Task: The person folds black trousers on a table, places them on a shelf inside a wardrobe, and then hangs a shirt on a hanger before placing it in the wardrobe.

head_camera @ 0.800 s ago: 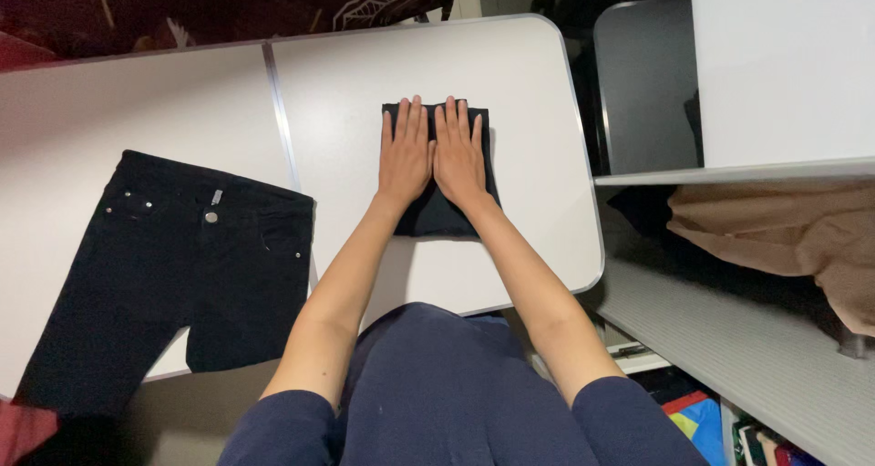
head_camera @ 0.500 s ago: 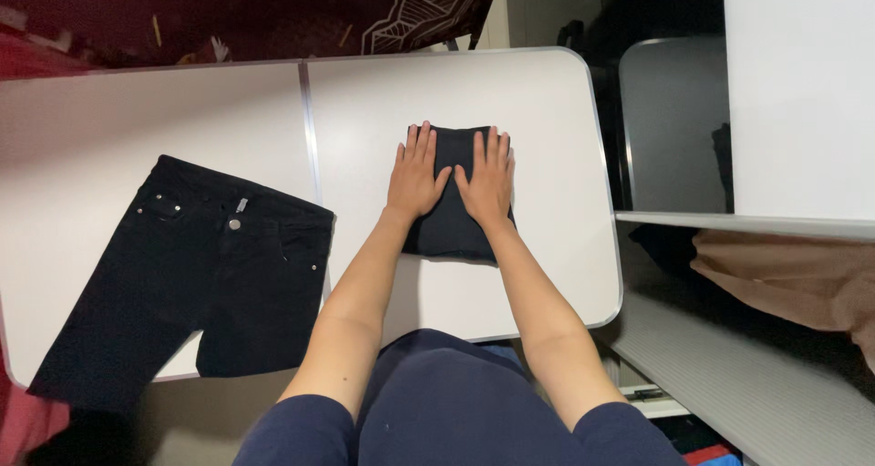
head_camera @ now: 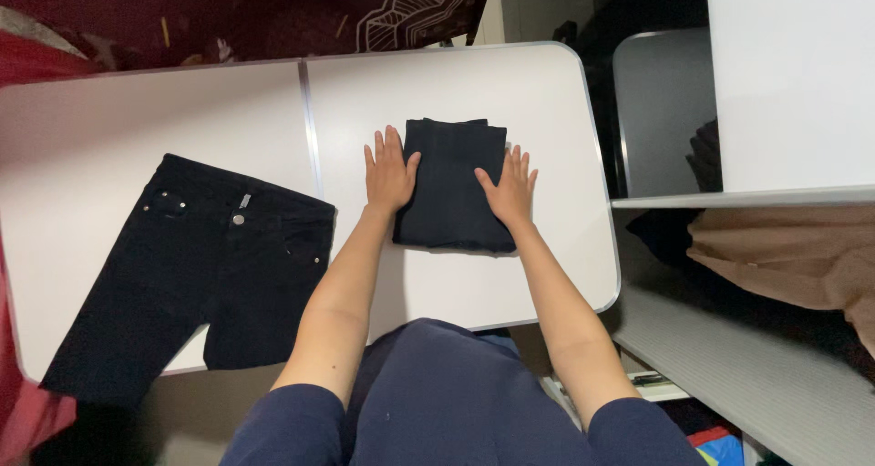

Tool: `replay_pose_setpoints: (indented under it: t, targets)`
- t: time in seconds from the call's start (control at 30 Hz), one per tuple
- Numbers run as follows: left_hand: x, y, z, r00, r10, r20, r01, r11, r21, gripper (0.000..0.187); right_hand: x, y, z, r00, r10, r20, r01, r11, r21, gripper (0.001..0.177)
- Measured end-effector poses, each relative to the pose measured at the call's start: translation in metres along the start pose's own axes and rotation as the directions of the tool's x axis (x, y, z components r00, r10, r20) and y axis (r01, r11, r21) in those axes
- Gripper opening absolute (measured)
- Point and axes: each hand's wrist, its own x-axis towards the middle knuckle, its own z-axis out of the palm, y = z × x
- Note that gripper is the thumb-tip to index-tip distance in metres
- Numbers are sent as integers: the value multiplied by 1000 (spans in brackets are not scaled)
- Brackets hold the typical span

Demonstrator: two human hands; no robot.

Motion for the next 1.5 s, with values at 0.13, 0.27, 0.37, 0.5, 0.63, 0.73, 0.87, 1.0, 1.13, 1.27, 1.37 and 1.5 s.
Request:
replay_pose_setpoints:
  t: [0.13,0.27,0.37,0.5,0.63,0.73,0.87,1.0,1.13,1.27,1.37,1.5]
  targets:
    - [-32,-7,-3,998,-20,-64,16,998,-60,69,-37,11,-5,999,32,-4,-32,998,46,82]
    - [-96,1,-6,999,-20,-30,16,991,-135,63,-93,25,3,997,-20,-78,26,996,82,71]
    - [-124,4,-2,998,-43,-43,34,980,-194,58,-124,23,7,995,42,-94,-34,996,85,67]
    - [-136,3,3,996,-66,-55,52,971,-232,54,-139,21,3,987,101,-129,-66,965,252,65]
    - [-141,8,-7,996,-86,-34,81,988,-134,54,-137,21,-6,966,245,80,-256,874,414,68]
    - [-155,19,-24,995,10,-101,-17,998,-64,60,-134,28,2,954,258,149,-298,789,538,70]
    - [-172,39,-55,904,426,34,-425,905,-12,79,-131,39,22,940,187,286,-342,562,753,72]
    - [-181,55,-69,812,527,252,-544,839,-4,88,-144,23,22,894,140,426,-443,423,790,60]
    - [-174,45,-70,800,593,91,-599,797,75,77,-163,-2,-6,852,87,516,-519,274,810,54]
    - [-167,45,-82,804,590,-72,-592,806,-9,67,-170,-14,-33,840,42,541,-543,33,839,46]
    - [-158,62,-110,848,497,-185,-528,824,-207,57,-170,-7,-40,899,-129,419,-435,-139,890,44]
    - [-141,93,-159,933,312,-176,-358,837,-414,42,-162,6,-48,933,-160,321,-323,19,946,49]
